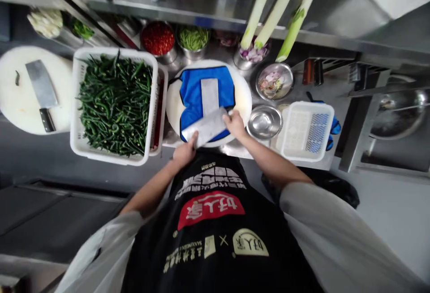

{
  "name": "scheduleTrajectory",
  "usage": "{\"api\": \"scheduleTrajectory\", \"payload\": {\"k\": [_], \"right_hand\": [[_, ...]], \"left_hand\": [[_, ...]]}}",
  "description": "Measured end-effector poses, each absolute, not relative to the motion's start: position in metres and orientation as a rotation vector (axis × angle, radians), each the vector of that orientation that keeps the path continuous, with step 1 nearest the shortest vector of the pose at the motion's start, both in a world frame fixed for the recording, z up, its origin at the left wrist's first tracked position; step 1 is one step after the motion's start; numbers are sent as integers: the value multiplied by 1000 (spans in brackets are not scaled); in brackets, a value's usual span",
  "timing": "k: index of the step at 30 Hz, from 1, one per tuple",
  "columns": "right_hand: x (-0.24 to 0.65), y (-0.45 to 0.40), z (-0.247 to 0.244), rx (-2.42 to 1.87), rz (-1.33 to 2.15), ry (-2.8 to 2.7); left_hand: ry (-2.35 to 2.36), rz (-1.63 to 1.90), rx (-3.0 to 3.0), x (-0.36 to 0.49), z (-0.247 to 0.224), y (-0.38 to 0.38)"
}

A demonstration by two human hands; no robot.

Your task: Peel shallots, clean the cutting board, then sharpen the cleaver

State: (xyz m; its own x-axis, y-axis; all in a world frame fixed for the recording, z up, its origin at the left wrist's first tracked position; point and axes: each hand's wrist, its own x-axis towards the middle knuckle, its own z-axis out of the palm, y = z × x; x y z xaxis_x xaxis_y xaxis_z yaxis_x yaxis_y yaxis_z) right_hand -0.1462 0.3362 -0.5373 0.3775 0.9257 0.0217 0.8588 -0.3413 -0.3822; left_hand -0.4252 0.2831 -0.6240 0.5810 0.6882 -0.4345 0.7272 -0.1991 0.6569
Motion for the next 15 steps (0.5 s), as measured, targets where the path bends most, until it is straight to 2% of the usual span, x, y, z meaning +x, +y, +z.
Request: {"api": "scheduleTrajectory", "payload": {"k": [4, 11, 15], "right_hand": [[-148, 390, -535, -2178, 182, -1597], [-149, 318, -535, -2375, 292, -1523], [-148, 387, -536, -2230, 285, -1430]], "left_hand": [[1274, 68, 1978, -422, -624, 332], [1105, -67, 1943, -426, -627, 274], [1244, 51, 2027, -424, -624, 337]]}}
